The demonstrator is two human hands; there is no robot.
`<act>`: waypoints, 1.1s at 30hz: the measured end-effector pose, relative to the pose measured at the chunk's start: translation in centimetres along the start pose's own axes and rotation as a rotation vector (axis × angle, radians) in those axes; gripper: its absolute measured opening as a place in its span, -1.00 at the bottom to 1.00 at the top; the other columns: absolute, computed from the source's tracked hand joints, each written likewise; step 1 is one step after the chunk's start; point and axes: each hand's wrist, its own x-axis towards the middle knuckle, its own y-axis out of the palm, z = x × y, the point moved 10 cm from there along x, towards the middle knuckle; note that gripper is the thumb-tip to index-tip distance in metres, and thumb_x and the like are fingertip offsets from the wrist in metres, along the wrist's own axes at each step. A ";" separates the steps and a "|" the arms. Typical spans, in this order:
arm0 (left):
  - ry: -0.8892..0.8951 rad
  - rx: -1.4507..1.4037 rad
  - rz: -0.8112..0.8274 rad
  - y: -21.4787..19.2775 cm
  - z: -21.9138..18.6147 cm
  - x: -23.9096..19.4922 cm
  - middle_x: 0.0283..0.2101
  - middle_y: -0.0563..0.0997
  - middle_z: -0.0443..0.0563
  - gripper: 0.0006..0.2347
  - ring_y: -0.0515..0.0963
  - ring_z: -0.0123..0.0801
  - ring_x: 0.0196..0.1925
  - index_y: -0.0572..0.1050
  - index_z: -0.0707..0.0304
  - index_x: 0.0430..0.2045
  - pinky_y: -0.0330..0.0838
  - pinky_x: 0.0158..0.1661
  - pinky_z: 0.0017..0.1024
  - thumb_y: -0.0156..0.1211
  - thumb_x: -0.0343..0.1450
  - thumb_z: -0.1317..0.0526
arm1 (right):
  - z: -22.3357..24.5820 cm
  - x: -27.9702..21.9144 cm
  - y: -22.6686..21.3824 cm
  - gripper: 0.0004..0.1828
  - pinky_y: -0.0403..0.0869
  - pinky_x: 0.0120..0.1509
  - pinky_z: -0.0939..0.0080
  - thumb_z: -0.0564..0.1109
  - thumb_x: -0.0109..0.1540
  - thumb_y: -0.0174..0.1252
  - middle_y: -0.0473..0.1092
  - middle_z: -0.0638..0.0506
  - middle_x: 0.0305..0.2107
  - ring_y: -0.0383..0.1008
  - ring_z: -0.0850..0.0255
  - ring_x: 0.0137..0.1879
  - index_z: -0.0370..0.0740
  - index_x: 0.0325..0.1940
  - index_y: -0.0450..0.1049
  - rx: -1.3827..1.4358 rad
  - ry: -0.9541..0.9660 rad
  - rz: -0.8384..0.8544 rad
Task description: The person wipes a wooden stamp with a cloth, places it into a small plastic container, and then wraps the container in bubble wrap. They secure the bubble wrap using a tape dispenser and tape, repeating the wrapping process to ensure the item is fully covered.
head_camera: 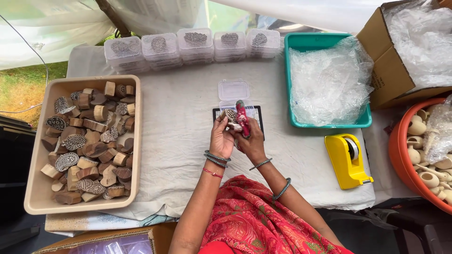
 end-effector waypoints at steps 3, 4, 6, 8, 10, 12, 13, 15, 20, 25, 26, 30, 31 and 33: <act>0.019 0.140 0.014 1.2 -0.6 -0.4 0.00 0.57 -0.12 -0.74 0.58 -0.42 0.00 0.42 0.14 0.12 0.55 -0.04 -0.36 0.17 0.53 0.30 | -3.0 -1.0 -0.3 -0.64 0.46 -0.16 0.12 -0.22 0.08 0.40 0.42 -0.09 -0.33 0.53 0.02 -0.24 -0.34 -0.12 0.43 0.053 0.149 -0.055; 0.023 0.140 0.012 1.7 -0.8 -0.8 0.00 0.57 -0.12 -0.74 0.58 -0.42 0.00 0.42 0.14 0.12 0.55 -0.04 -0.36 0.17 0.53 0.30 | -3.1 -1.3 -0.4 -0.64 0.46 -0.16 0.12 -0.22 0.08 0.40 0.42 -0.09 -0.33 0.53 0.02 -0.24 -0.34 -0.12 0.43 0.055 0.148 -0.052; 0.054 0.215 -0.029 2.4 -1.2 -1.6 0.00 0.57 -0.13 -0.71 0.58 -0.44 0.00 0.43 0.15 0.10 0.57 -0.08 -0.36 0.21 0.49 0.31 | -2.6 -1.9 -1.3 -0.66 0.46 -0.19 0.11 -0.29 -0.01 0.36 0.42 -0.08 -0.36 0.52 0.02 -0.28 -0.29 -0.18 0.46 -0.029 0.087 -0.107; 0.108 0.249 -0.059 2.3 -1.3 -2.0 0.01 0.56 -0.13 -0.69 0.58 -0.43 0.00 0.42 0.14 0.09 0.58 -0.08 -0.36 0.24 0.46 0.34 | -1.4 -1.8 -2.1 -0.65 0.47 -0.19 0.12 -0.29 -0.02 0.36 0.43 -0.07 -0.33 0.53 0.02 -0.27 -0.27 -0.17 0.48 -0.049 0.033 -0.091; 0.167 0.287 -0.094 1.6 -1.9 -2.2 0.02 0.55 -0.13 -0.67 0.58 -0.43 0.01 0.41 0.13 0.08 0.59 -0.08 -0.35 0.27 0.43 0.36 | 1.4 -0.9 -2.5 -0.63 0.48 -0.18 0.13 -0.29 -0.03 0.36 0.44 -0.05 -0.30 0.54 0.03 -0.25 -0.26 -0.16 0.50 -0.061 -0.020 -0.071; 0.238 0.332 -0.061 1.2 -2.2 -2.3 0.06 0.54 -0.09 -0.60 0.58 -0.39 0.07 0.39 0.16 0.08 0.59 -0.02 -0.35 0.34 0.38 0.43 | 6.3 0.3 -2.5 -0.52 0.51 -0.06 0.08 -0.31 -0.03 0.32 0.46 -0.11 -0.08 0.51 -0.02 -0.12 -0.28 0.00 0.54 -0.189 -0.159 0.001; 0.234 0.330 -0.060 0.5 -1.8 -1.8 0.06 0.54 -0.09 -0.60 0.58 -0.39 0.07 0.39 0.16 0.08 0.59 -0.02 -0.35 0.34 0.38 0.43 | 6.4 0.3 -2.6 -0.52 0.51 -0.06 0.08 -0.31 -0.03 0.32 0.46 -0.11 -0.08 0.51 -0.02 -0.12 -0.28 0.00 0.54 -0.193 -0.157 0.001; 0.292 0.316 -0.018 -0.2 -2.0 -1.1 0.13 0.52 -0.07 -0.60 0.56 -0.38 0.14 0.40 0.21 0.14 0.56 0.06 -0.36 0.35 0.42 0.42 | 7.7 -0.1 -1.2 -0.39 0.52 0.07 0.01 -0.34 -0.02 0.26 0.46 -0.17 0.12 0.44 -0.08 0.01 -0.31 0.15 0.56 -0.334 -0.294 0.122; 0.143 0.168 -0.056 3.9 -5.4 -1.9 0.09 0.55 -0.01 -0.65 0.58 -0.29 0.09 0.40 0.15 0.13 0.62 0.03 -0.26 0.18 0.46 0.16 | 0.6 -3.9 -1.3 -0.49 0.53 0.07 0.07 -0.32 -0.02 0.25 0.50 -0.05 -0.02 0.49 0.00 0.04 -0.18 0.03 0.54 -0.264 -0.265 0.273; -0.050 0.082 0.043 3.4 -2.6 -1.4 0.04 0.61 0.13 -0.63 0.65 -0.20 -0.01 0.43 0.23 0.06 0.63 0.01 -0.24 -0.01 0.52 -0.04 | -4.5 -2.2 -2.9 -0.69 0.54 0.09 0.20 -0.29 0.20 0.22 0.49 -0.04 -0.09 0.54 0.19 0.02 -0.24 0.03 0.51 0.053 0.103 0.083; -0.048 0.230 0.017 2.8 -1.8 -1.3 -0.04 0.62 0.14 -0.61 0.66 -0.21 -0.10 0.46 0.26 0.03 0.60 -0.07 -0.26 -0.04 0.55 -0.07 | -7.0 -2.6 -1.5 -0.74 0.53 0.08 0.25 -0.23 0.29 0.17 0.49 0.00 -0.10 0.53 0.27 0.00 -0.26 0.08 0.50 0.283 0.270 0.082; 0.052 0.790 -0.011 -1.7 1.0 -0.4 -0.32 0.58 0.08 -0.55 0.56 -0.38 -0.37 0.55 0.37 -0.14 0.46 -0.37 -0.38 -0.08 0.66 -0.12 | -11.3 -4.1 2.6 -0.70 0.50 0.02 0.34 -0.12 0.43 0.01 0.52 0.08 -0.11 0.51 0.40 -0.05 -0.30 0.17 0.48 0.860 0.646 0.054; 0.049 0.788 -0.014 -0.3 0.6 -1.1 -0.32 0.58 0.08 -0.55 0.56 -0.38 -0.37 0.55 0.37 -0.14 0.46 -0.37 -0.38 -0.08 0.66 -0.12 | -10.8 -4.0 2.7 -0.70 0.50 0.02 0.34 -0.12 0.43 0.01 0.52 0.08 -0.11 0.51 0.40 -0.05 -0.30 0.17 0.48 0.859 0.650 0.054; 0.175 0.859 0.058 3.7 -1.2 -2.7 -0.24 0.57 -0.10 -0.64 0.53 -0.60 -0.25 0.51 0.30 -0.06 0.43 -0.25 -0.57 0.04 0.62 -0.07 | -10.0 -4.3 3.0 -0.72 0.49 -0.06 0.33 -0.14 0.40 0.03 0.53 0.09 -0.18 0.51 0.38 -0.15 -0.32 0.13 0.48 0.941 0.694 0.005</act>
